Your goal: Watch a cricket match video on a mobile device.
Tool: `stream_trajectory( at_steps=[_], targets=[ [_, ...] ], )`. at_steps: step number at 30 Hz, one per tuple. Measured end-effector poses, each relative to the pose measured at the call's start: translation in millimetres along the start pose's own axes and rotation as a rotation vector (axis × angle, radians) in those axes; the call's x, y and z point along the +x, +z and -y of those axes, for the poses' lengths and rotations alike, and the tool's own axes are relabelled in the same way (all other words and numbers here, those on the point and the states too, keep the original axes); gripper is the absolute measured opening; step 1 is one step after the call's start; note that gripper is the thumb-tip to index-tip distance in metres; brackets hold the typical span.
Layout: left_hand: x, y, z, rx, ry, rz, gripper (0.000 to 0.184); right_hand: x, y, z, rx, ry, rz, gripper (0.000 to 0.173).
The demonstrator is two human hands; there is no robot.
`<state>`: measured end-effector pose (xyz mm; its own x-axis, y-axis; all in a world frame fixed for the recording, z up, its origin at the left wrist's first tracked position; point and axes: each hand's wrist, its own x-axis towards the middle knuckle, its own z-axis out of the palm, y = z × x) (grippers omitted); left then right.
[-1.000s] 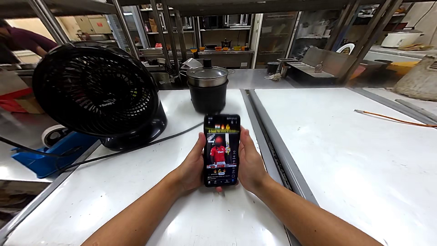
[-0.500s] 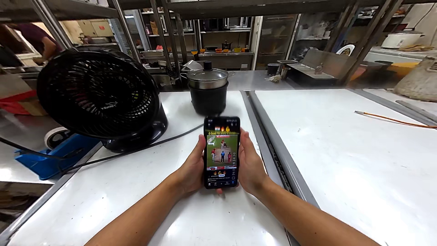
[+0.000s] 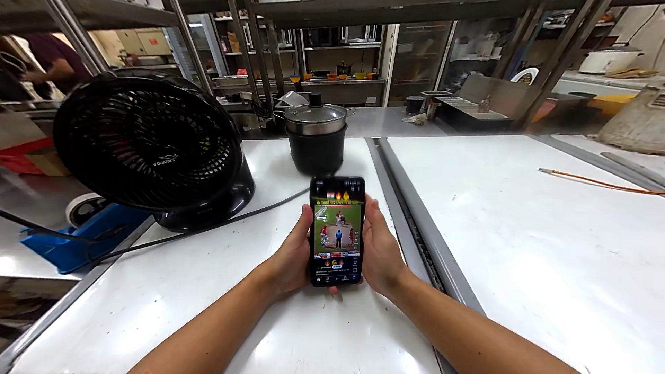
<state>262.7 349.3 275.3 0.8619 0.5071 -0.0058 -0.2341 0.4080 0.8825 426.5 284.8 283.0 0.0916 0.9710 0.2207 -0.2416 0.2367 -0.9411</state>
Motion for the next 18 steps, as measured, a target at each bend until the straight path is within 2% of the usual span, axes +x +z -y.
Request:
stream_trajectory(
  at_steps=[18],
  targets=[
    [0.2, 1.3, -0.1, 0.009, 0.002, -0.012, 0.087, -0.4, 0.2, 0.3, -0.001, -0.004, -0.004, 0.064]
  ],
)
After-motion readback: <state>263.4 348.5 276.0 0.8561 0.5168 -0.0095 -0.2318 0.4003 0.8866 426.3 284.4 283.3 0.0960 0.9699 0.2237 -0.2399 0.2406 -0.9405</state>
